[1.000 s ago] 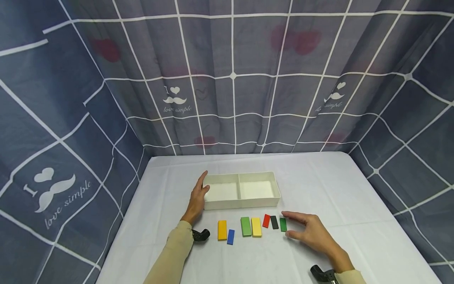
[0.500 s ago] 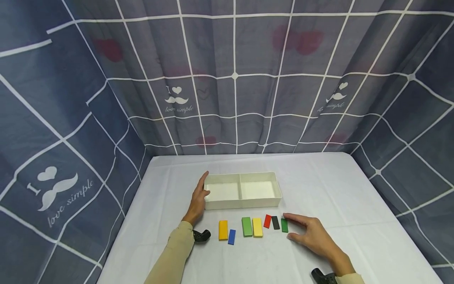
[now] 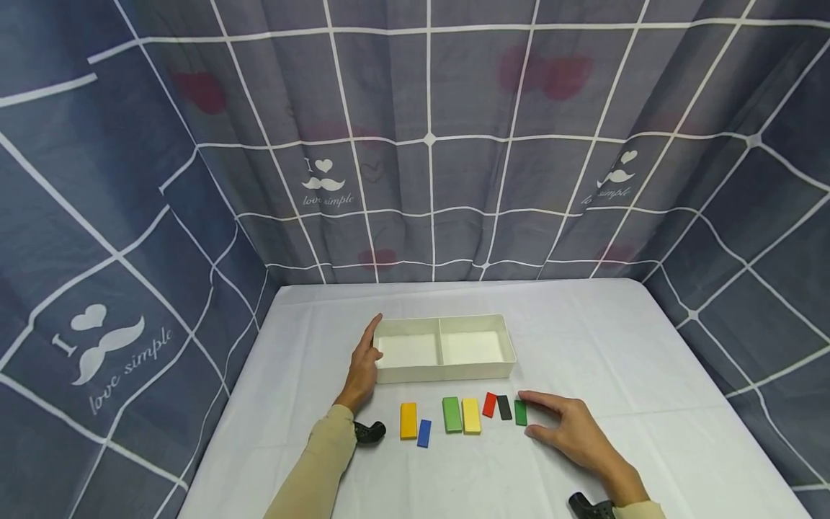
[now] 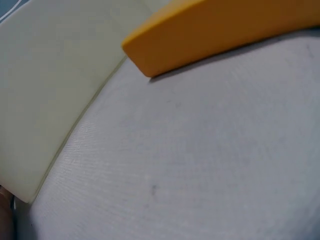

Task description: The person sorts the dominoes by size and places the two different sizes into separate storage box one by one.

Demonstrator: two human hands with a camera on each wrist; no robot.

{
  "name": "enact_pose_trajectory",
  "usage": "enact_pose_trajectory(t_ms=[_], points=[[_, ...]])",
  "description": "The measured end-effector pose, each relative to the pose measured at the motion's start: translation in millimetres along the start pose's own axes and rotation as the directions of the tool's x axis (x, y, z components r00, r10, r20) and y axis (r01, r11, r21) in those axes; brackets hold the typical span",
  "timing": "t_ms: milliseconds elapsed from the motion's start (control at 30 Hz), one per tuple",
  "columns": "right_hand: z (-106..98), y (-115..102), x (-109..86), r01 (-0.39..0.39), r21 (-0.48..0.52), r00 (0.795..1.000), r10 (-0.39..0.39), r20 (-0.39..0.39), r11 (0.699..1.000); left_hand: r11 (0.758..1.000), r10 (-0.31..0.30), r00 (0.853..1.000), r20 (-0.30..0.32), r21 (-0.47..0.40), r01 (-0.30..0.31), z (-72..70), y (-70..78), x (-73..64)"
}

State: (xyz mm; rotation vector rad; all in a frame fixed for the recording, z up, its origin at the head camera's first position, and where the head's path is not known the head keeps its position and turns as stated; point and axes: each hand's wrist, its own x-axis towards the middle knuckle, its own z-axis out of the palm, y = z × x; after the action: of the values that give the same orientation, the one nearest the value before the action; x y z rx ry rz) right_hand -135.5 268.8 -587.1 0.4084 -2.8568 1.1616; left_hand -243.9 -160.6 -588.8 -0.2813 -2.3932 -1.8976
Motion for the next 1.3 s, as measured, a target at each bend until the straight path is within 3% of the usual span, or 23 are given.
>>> enact_pose_trajectory(t_ms=[367,900,1067,1300], points=[[2,-7,0.8,0.011,-0.072,0.999,-0.014,-0.038,0.997,1.000,0.005,1.000,-0.014,0.010,-0.005,1.7,3.5,-0.6],[-10,-13,1.4,-0.002,-0.022,0.996,0.000,-0.085,1.000,1.000,0.008,1.000,-0.023,0.005,-0.007,2.2,0.7,0.3],[-23,-17,8.4,0.073,0.018,0.993,-0.071,-0.096,0.997,1.000,0.008,1.000,-0.028,0.003,-0.008,2.2,1.3,0.7],[-39,-26,19.4,0.150,-0.050,0.983,-0.154,-0.099,0.987,1.000,0.012,1.000,-0.028,-0.001,-0.012,3.3,2.5,0.1]])
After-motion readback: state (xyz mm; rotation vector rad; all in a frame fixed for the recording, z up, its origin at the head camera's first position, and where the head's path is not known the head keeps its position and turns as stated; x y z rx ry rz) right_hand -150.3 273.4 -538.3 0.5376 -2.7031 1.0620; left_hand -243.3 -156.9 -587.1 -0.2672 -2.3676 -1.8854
